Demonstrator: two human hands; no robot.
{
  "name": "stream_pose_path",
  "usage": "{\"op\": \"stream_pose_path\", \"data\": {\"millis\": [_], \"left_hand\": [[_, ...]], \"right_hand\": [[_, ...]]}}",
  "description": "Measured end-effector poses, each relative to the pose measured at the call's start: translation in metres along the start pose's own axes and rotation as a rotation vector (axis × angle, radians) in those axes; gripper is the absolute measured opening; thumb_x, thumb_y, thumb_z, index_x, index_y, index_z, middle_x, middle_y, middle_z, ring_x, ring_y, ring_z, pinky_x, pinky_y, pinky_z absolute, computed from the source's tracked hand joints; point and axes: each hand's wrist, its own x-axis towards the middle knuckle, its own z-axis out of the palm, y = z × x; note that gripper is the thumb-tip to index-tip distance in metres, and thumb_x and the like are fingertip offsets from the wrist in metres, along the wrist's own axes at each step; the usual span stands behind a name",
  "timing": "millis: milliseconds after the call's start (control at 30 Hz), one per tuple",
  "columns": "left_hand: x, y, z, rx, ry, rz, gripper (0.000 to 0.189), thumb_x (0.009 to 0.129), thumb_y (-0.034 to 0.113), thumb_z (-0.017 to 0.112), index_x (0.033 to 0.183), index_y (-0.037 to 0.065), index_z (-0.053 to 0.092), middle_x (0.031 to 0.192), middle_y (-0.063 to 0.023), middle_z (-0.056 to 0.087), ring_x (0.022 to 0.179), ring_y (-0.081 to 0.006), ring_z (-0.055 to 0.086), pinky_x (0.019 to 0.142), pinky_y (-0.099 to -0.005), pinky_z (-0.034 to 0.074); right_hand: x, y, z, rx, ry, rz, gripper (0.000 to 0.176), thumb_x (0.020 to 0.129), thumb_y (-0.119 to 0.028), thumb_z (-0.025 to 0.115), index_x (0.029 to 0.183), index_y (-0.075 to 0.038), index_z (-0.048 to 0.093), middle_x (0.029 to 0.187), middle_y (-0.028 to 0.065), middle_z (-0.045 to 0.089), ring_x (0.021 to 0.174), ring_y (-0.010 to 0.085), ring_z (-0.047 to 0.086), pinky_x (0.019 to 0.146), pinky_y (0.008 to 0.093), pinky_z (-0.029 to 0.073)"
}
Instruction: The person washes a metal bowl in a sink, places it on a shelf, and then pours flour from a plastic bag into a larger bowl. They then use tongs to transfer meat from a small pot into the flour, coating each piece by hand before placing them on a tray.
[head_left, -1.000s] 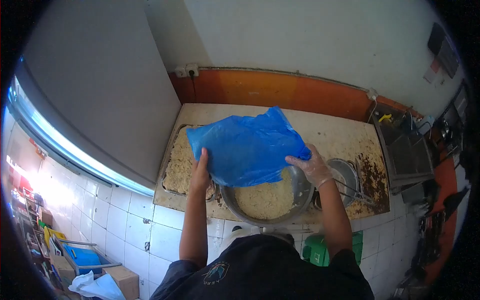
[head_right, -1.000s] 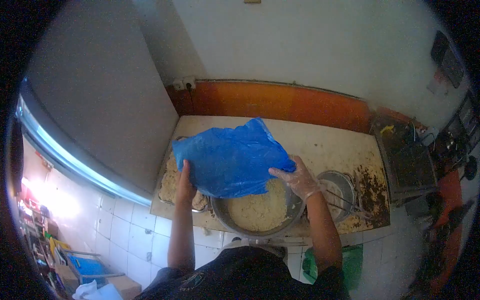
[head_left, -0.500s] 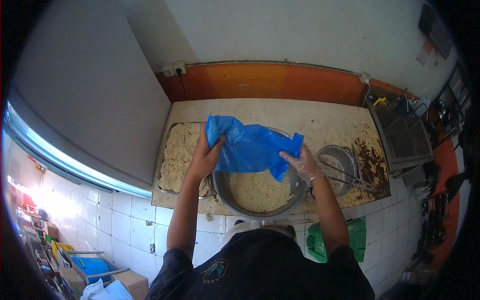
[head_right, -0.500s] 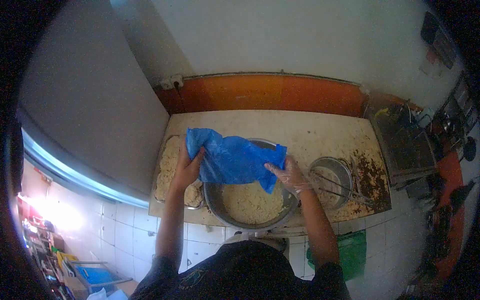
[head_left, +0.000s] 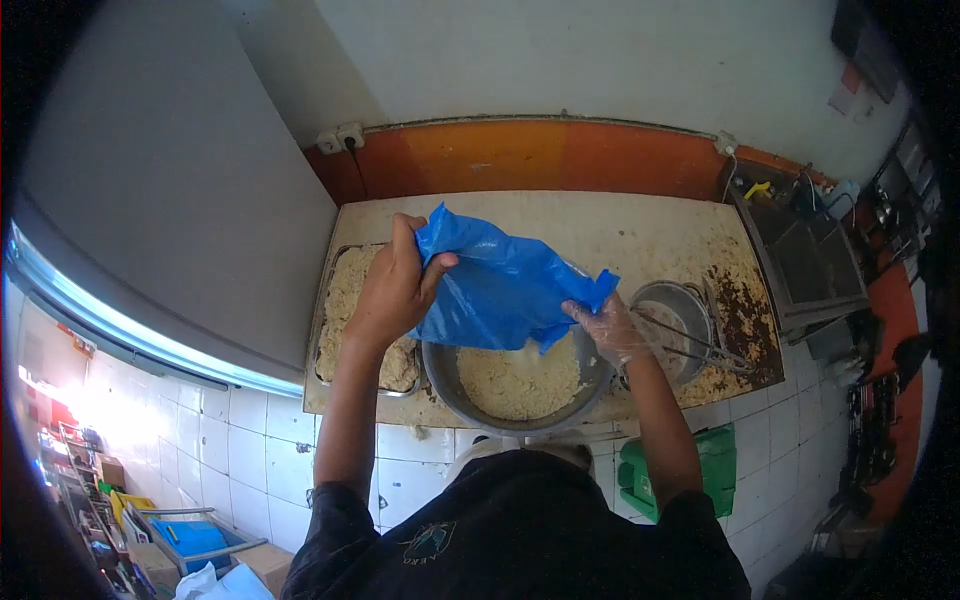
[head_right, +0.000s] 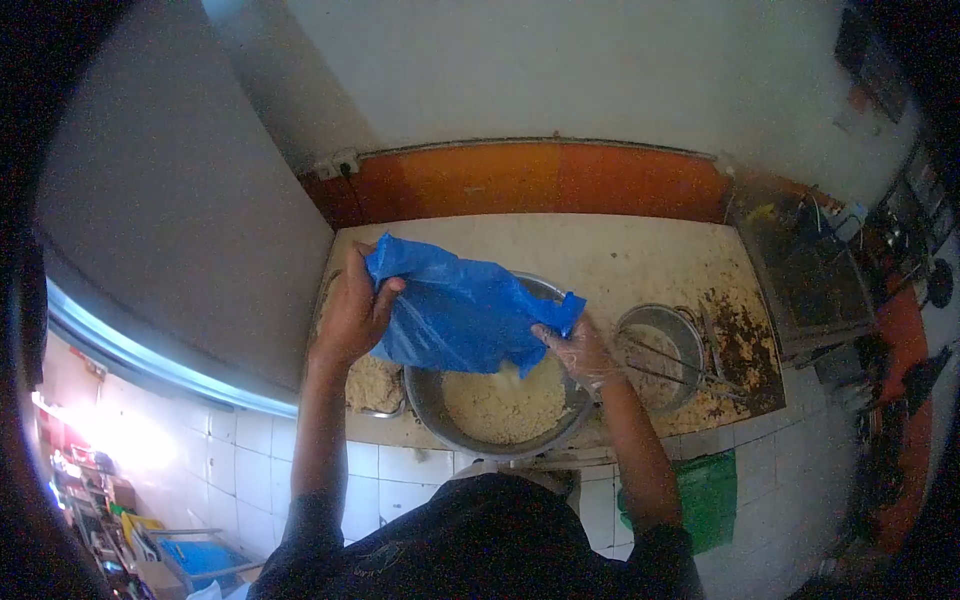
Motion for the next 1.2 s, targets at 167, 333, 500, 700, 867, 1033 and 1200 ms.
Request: {"op": "stream_pose_path", "data": {"millis": [167,333,500,700,867,1033,1200], "left_hand": [[0.008,0.004,-0.009,-0.073,-0.011,0.11,0.039,0.091,0.036,0.047,0.099,-0.001,0.035,0.078,-0.0207,0.054,0.074,-0.0365,0.057,0.066,-0.0414,0.044],[0.023,0.021,-0.016,-0.145,-0.027,0.129,0.037,0.094,0.037,0.037,0.096,0.0,0.035,0.075,-0.0193,0.052,0.071,-0.0345,0.054,0.065,-0.0397,0.042],[0.04,0.039,-0.024,-0.182,-0.115,0.095,0.027,0.094,0.028,0.04,0.092,0.001,0.037,0.076,-0.0194,0.052,0.07,-0.0352,0.053,0.064,-0.0402,0.041],[0.055,0.047,-0.018,-0.147,-0.088,0.126,0.024,0.092,0.025,0.045,0.092,0.001,0.038,0.073,-0.0182,0.052,0.068,-0.0358,0.053,0.063,-0.0398,0.041],[0.066,0.06,-0.019,-0.169,-0.084,0.264,0.023,0.091,0.023,0.047,0.093,0.001,0.04,0.073,-0.0187,0.053,0.069,-0.036,0.054,0.063,-0.0396,0.042],[0.075,0.067,-0.018,-0.21,-0.109,0.361,0.022,0.089,0.021,0.051,0.093,0.0,0.044,0.077,-0.0188,0.056,0.073,-0.0358,0.056,0.064,-0.0395,0.043],[0.082,0.082,-0.017,-0.209,-0.102,0.504,0.023,0.085,0.022,0.059,0.088,0.002,0.051,0.075,-0.0121,0.055,0.069,-0.0229,0.054,0.066,-0.0331,0.043]], "right_hand": [[-0.001,-0.001,-0.004,0.055,-0.022,0.001,0.036,0.08,-0.013,0.066,0.111,-0.003,0.051,0.1,0.005,0.057,0.092,0.0146,0.053,0.081,0.0313,0.045],[-0.008,-0.015,-0.008,-0.008,0.001,0.048,0.036,0.081,-0.014,0.066,0.112,-0.003,0.051,0.102,0.0056,0.056,0.093,0.0158,0.053,0.082,0.0318,0.044],[-0.007,-0.01,-0.011,0.003,0.022,0.032,0.035,0.082,-0.019,0.065,0.111,-0.003,0.053,0.099,0.0065,0.058,0.091,0.0164,0.053,0.084,0.0326,0.043],[-0.021,-0.038,-0.01,0.023,0.021,0.107,0.038,0.08,-0.022,0.067,0.11,-0.003,0.054,0.1,0.007,0.059,0.093,0.018,0.054,0.085,0.0328,0.042],[-0.019,-0.012,-0.016,-0.015,0.038,0.096,0.041,0.079,-0.023,0.068,0.112,-0.004,0.054,0.102,0.0068,0.059,0.094,0.0195,0.054,0.086,0.0344,0.042],[-0.023,-0.008,-0.022,0.016,0.089,0.113,0.046,0.078,-0.027,0.068,0.114,-0.003,0.052,0.108,0.0083,0.058,0.096,0.0229,0.055,0.087,0.0375,0.041],[-0.025,-0.011,-0.019,0.067,0.163,-0.018,0.049,0.078,-0.035,0.066,0.112,-0.002,0.054,0.106,0.0123,0.059,0.099,0.0248,0.054,0.088,0.0367,0.04]]}}
